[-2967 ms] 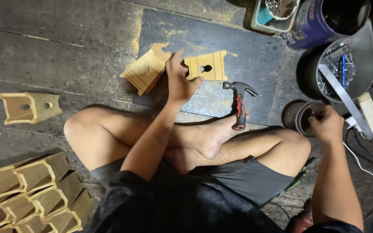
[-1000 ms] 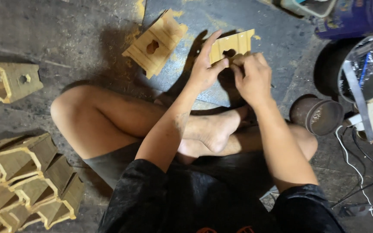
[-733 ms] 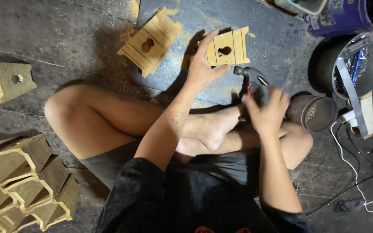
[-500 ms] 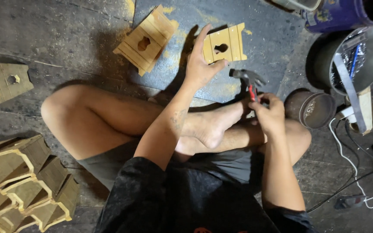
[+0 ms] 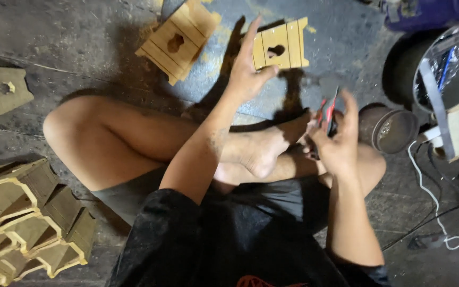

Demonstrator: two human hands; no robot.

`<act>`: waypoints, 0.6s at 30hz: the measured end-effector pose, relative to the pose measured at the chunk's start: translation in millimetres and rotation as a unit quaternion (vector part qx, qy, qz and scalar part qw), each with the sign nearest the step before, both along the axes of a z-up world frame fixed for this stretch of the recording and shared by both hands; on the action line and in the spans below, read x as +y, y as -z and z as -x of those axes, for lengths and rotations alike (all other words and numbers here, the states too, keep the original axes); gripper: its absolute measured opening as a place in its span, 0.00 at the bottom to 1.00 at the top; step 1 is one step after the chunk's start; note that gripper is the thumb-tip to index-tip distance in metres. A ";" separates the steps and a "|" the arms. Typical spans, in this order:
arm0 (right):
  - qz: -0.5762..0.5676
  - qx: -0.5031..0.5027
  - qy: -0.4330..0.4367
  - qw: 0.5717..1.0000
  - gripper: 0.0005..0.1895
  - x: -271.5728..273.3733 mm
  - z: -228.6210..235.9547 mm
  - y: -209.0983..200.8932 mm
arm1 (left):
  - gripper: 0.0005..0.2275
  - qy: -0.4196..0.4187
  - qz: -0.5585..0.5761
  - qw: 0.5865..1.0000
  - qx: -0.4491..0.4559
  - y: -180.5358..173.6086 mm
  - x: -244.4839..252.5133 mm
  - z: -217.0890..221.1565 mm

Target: The person assembles small wooden components by hand, using a hammer to tap pieces together and an electric drill to create holes. They handle various wooden blocks and use pliers to adjust small components while working on a floor.

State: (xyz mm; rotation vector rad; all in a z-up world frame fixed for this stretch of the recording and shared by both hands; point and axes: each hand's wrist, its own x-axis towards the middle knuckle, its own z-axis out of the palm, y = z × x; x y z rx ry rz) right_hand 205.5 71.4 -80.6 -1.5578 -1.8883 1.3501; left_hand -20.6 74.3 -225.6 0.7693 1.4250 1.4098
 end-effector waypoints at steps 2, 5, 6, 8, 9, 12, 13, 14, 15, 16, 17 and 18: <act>-0.083 -0.066 -0.032 0.994 0.31 4.5 21.0 -18.0 | 0.47 0.003 -0.035 0.999 0.014 16.1 -2.0 -1.0; -0.215 -0.120 -0.088 0.965 0.24 8.7 31.3 -15.6 | 0.46 0.004 -0.068 0.998 0.017 22.9 1.0 -1.5; -0.256 -0.108 -0.115 0.954 0.28 7.6 32.5 -8.2 | 0.45 0.000 -0.056 0.998 0.004 23.9 -2.4 -0.2; -0.297 -0.114 -0.148 0.936 0.24 12.4 26.5 17.3 | 0.44 0.001 -0.057 0.998 -0.008 18.1 -4.1 0.6; -0.339 -0.120 -0.177 0.916 0.21 14.3 22.9 30.3 | 0.44 0.006 -0.061 0.998 -0.022 15.3 -4.8 0.3; -0.241 -0.133 -0.206 0.939 0.29 13.0 31.9 32.8 | 0.41 0.001 -0.073 0.997 -0.038 23.3 -0.4 0.2; -0.241 -0.134 -0.206 0.939 0.29 11.6 26.5 35.2 | 0.41 0.002 -0.073 0.997 -0.038 23.8 -1.2 -1.5; -0.296 -0.127 -0.200 0.925 0.25 11.4 22.6 38.1 | 0.41 0.004 -0.073 0.997 -0.035 24.4 -1.5 -1.5; -0.350 -0.119 -0.194 0.909 0.22 11.2 18.8 41.5 | 0.41 0.007 -0.073 0.997 -0.032 25.4 -2.0 -1.3; -0.346 -0.118 -0.197 0.910 0.22 6.0 18.7 34.5 | 0.41 0.004 -0.068 0.997 -0.032 23.0 -3.1 -0.9; -0.364 -0.125 -0.178 0.906 0.22 0.9 18.5 27.4 | 0.41 0.005 -0.071 0.997 -0.037 20.6 -4.3 -0.6; -0.385 -0.131 -0.156 0.900 0.23 -2.1 19.5 20.4 | 0.41 0.007 -0.078 0.996 -0.040 17.6 -1.5 1.4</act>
